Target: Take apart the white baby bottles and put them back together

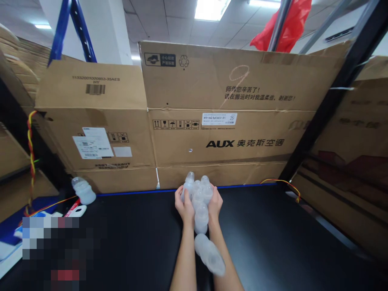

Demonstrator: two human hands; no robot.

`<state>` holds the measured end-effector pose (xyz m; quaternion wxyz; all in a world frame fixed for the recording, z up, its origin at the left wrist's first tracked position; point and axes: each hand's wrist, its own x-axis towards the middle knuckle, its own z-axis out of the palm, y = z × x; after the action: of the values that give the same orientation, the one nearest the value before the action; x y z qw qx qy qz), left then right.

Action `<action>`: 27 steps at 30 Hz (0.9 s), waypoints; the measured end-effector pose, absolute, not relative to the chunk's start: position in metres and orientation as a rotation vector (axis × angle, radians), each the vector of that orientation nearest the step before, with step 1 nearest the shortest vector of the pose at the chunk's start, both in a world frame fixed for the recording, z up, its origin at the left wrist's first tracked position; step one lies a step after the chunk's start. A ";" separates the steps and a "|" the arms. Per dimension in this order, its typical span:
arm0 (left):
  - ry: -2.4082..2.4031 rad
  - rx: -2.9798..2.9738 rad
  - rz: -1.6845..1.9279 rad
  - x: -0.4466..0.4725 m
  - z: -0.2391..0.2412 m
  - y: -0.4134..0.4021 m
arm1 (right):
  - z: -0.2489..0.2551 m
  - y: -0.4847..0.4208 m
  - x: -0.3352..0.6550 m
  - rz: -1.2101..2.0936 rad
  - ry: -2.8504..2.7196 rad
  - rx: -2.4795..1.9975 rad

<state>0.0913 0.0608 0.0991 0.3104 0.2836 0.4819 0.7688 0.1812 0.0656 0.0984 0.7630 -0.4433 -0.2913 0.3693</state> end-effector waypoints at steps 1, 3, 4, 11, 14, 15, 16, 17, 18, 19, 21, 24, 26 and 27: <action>1.281 0.746 2.030 0.092 0.100 0.061 | 0.098 0.066 0.181 0.794 -0.629 -0.969; 1.288 0.748 2.029 0.094 0.101 0.061 | 0.098 0.068 0.180 0.781 -0.618 -0.978; 1.290 0.751 2.028 0.094 0.102 0.061 | 0.098 0.069 0.180 0.777 -0.612 -0.984; 1.333 0.781 2.002 0.090 0.101 0.064 | 0.103 0.067 0.180 0.779 -0.614 -1.017; 1.342 0.803 1.985 0.087 0.102 0.063 | 0.104 0.065 0.181 0.778 -0.644 -1.013; 1.341 0.812 1.978 0.086 0.103 0.062 | 0.104 0.064 0.181 0.777 -0.653 -1.012; 1.338 0.820 1.971 0.086 0.103 0.061 | 0.104 0.064 0.180 0.778 -0.662 -1.011; 1.336 0.828 1.963 0.085 0.103 0.061 | 0.103 0.064 0.180 0.780 -0.669 -1.010; 1.335 0.836 1.956 0.085 0.103 0.060 | 0.103 0.064 0.179 0.784 -0.673 -1.008; 1.337 0.845 1.948 0.084 0.102 0.060 | 0.103 0.064 0.179 0.789 -0.676 -1.005; 1.347 0.871 1.932 0.082 0.101 0.059 | 0.102 0.065 0.180 0.803 -0.680 -0.994; 1.380 0.943 1.897 0.074 0.100 0.056 | 0.103 0.064 0.187 0.846 -0.703 -0.972; 1.400 1.005 1.860 0.066 0.101 0.053 | 0.103 0.061 0.196 0.895 -0.738 -0.958; 1.404 1.041 1.837 0.061 0.101 0.050 | 0.103 0.059 0.201 0.922 -0.754 -0.953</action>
<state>0.0613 0.0502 0.1015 0.2985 0.3920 0.5284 0.6914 0.2007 0.0592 0.1032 0.7230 -0.4317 -0.3416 0.4174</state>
